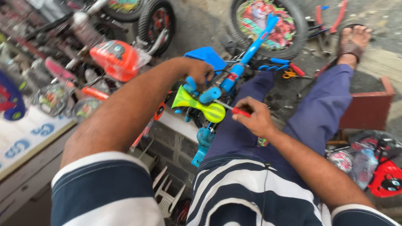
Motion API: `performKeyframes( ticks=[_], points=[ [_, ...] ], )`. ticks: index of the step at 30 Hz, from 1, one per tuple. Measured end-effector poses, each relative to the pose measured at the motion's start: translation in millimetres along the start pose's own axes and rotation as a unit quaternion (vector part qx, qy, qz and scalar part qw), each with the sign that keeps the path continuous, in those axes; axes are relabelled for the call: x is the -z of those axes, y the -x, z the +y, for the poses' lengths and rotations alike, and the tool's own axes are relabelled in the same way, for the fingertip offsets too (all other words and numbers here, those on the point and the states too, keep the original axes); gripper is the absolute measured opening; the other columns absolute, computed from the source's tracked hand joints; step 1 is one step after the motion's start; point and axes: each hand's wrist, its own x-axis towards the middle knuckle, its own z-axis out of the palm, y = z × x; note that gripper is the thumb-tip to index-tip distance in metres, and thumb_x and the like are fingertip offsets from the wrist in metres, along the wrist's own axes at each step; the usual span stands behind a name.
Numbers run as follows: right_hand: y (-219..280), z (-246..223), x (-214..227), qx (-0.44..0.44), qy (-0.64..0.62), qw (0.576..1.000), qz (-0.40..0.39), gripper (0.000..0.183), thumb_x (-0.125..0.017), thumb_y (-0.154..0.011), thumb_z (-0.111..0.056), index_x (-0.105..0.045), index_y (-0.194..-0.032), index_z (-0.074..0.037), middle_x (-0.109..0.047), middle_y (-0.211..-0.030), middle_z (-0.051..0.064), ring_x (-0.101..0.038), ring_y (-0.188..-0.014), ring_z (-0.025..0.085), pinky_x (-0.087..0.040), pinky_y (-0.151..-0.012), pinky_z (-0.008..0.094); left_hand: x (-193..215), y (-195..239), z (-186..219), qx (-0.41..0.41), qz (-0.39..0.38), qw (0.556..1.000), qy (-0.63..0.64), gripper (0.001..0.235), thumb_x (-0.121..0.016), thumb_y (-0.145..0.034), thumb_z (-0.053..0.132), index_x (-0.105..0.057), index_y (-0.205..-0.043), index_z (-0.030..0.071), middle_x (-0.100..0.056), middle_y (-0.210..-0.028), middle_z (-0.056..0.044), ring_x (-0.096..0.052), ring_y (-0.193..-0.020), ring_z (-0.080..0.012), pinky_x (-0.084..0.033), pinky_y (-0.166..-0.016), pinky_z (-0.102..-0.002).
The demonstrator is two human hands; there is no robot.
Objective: The person attaches a yellow plastic horn to the handlebar of a blue children's bicycle. They use a red screwdriver to tighten the mounting screw and a wrench to secure the handlebar stem nut.
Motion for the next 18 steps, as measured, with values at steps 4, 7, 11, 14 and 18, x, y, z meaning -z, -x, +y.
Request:
performKeyframes(
  ticks=[4, 7, 11, 14, 18],
  points=[
    [0, -9, -5, 0.079, 0.170, 0.982, 0.026, 0.033, -0.079, -0.091, -0.011, -0.063, -0.120, -0.011, -0.068, -0.092, 0.009, -0.066, -0.076, 0.020, -0.053, -0.068, 0.031, -1, -3, 0, -0.009, -0.003, 0.999, 0.031, 0.048, -0.087, -0.065, 0.010, -0.060, -0.104, 0.012, -0.065, -0.086, -0.007, -0.065, -0.081, -0.0211, -0.051, -0.063, -0.039],
    [-10, -3, 5, -0.354, -0.439, 0.819, -0.104, 0.031, -0.076, -0.089, -0.017, -0.064, -0.115, -0.004, -0.069, -0.082, 0.011, -0.059, -0.059, 0.017, -0.041, -0.049, 0.027, -2, -7, 2, 0.000, -0.001, 1.000, 0.026, 0.046, -0.086, -0.064, 0.008, -0.060, -0.102, 0.012, -0.067, -0.083, -0.006, -0.066, -0.077, -0.0204, -0.051, -0.061, -0.038],
    [-4, -5, 2, -0.042, -0.060, 0.996, -0.043, 0.042, -0.079, -0.084, -0.010, -0.058, -0.119, -0.007, -0.064, -0.097, 0.004, -0.063, -0.082, 0.014, -0.054, -0.068, 0.030, 0, -6, 6, 0.010, 0.006, 1.000, 0.017, 0.044, -0.086, -0.065, 0.009, -0.059, -0.100, 0.012, -0.068, -0.080, -0.005, -0.067, -0.073, -0.0198, -0.052, -0.059, -0.038],
    [-1, -9, -7, 0.031, 0.123, 0.991, 0.028, 0.036, -0.077, -0.087, -0.013, -0.060, -0.119, -0.013, -0.067, -0.088, 0.005, -0.062, -0.073, 0.018, -0.050, -0.066, 0.033, -1, -2, 10, 0.010, 0.001, 1.000, 0.009, 0.042, -0.084, -0.066, 0.009, -0.059, -0.101, 0.013, -0.066, -0.080, -0.004, -0.066, -0.072, -0.0198, -0.053, -0.059, -0.038],
    [-6, -5, 5, -0.291, -0.331, 0.891, -0.109, 0.035, -0.076, -0.084, -0.012, -0.062, -0.116, -0.009, -0.066, -0.079, 0.003, -0.057, -0.059, 0.012, -0.043, -0.050, 0.027, -4, 0, 15, 0.008, 0.002, 1.000, 0.005, 0.039, -0.082, -0.067, 0.007, -0.059, -0.098, 0.010, -0.065, -0.080, -0.007, -0.065, -0.073, -0.0223, -0.051, -0.058, -0.041]
  ],
)
